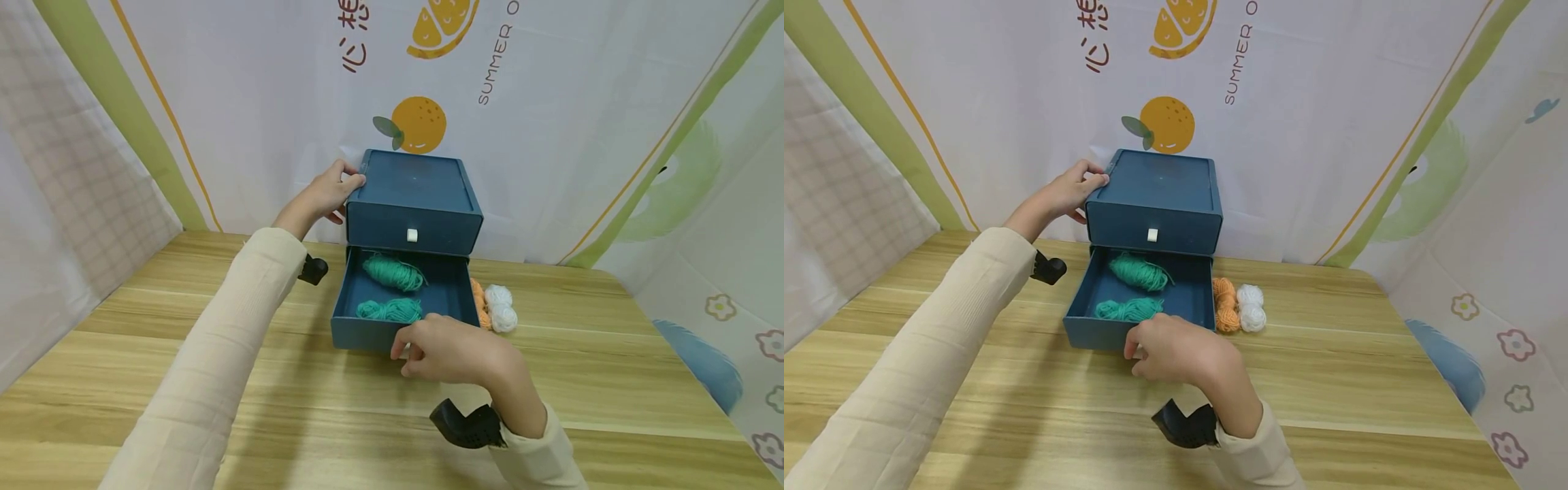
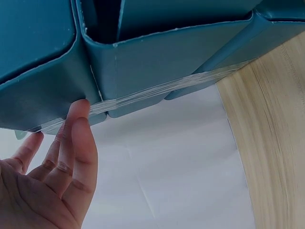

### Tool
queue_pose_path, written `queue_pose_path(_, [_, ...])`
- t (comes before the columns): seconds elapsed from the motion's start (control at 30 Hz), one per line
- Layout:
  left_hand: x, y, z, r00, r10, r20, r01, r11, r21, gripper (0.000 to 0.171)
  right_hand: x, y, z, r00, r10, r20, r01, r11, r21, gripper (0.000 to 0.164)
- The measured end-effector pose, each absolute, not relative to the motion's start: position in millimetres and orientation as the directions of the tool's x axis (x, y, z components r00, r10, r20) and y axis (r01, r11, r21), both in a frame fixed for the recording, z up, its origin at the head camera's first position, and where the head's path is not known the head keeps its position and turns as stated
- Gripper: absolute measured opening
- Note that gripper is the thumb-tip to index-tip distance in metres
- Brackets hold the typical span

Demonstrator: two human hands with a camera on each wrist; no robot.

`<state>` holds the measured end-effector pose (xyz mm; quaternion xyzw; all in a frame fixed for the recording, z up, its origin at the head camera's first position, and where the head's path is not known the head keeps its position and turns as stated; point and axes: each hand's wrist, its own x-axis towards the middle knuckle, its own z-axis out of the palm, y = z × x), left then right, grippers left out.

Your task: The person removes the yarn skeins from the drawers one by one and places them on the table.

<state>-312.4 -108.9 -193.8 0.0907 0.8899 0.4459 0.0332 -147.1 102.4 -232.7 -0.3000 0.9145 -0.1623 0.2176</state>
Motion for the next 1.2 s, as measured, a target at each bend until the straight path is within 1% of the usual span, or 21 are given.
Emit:
queue_pose_path(0.17, [-312,-109,-193,-0.981,0.191,0.019,0.13,0.588,0.798,0.048,-144,104,-231,-0.711,-0.642,-0.289,-0.497,0.748,-0.44,0.018])
queue_pose_path(0.23, [-312,-109,-193,-0.982,0.191,0.017,0.129,0.592,0.796,0.049,-143,105,-229,-0.697,-0.667,-0.264,-0.516,0.722,-0.46,0.019])
queue_pose_path(0.3, [-313,-109,-193,-0.982,0.191,0.017,0.129,0.596,0.793,0.049,-143,108,-227,-0.681,-0.701,-0.211,-0.544,0.678,-0.495,0.018])
queue_pose_path(0.37, [-313,-109,-193,-0.982,0.19,0.018,0.13,0.596,0.793,0.049,-143,111,-224,-0.679,-0.725,-0.119,-0.576,0.626,-0.526,0.014])
queue_pose_path(0.43, [-313,-109,-193,-0.982,0.189,0.022,0.132,0.595,0.793,0.048,-143,114,-222,-0.691,-0.722,0.014,-0.616,0.579,-0.534,0.012])
queue_pose_path(0.53, [-314,-109,-193,-0.981,0.192,0.024,0.136,0.593,0.794,0.048,-146,115,-221,-0.727,-0.65,0.219,-0.659,0.572,-0.489,0.01])
queue_pose_path(0.57, [-314,-109,-193,-0.981,0.191,0.024,0.135,0.592,0.794,0.048,-148,114,-222,-0.739,-0.617,0.27,-0.66,0.583,-0.474,0.01])
queue_pose_path(0.63, [-314,-110,-193,-0.981,0.191,0.024,0.135,0.591,0.795,0.047,-152,114,-224,-0.762,-0.561,0.324,-0.646,0.616,-0.45,0.012])
queue_pose_path(0.73, [-313,-110,-193,-0.982,0.189,0.022,0.131,0.589,0.797,0.048,-160,112,-230,-0.802,-0.507,0.317,-0.597,0.664,-0.45,0.015])
queue_pose_path(0.9, [-312,-110,-194,-0.982,0.187,0.02,0.128,0.585,0.801,0.048,-175,110,-242,-0.852,-0.484,0.201,-0.516,0.707,-0.483,0.025])
queue_pose_path(1.03, [-312,-110,-194,-0.982,0.186,0.02,0.127,0.583,0.803,0.048,-186,112,-251,-0.857,-0.504,0.105,-0.482,0.713,-0.51,0.033])
queue_pose_path(1.2, [-313,-109,-194,-0.983,0.185,0.022,0.128,0.582,0.803,0.048,-196,115,-258,-0.858,-0.513,0.009,-0.43,0.71,-0.558,0.036])
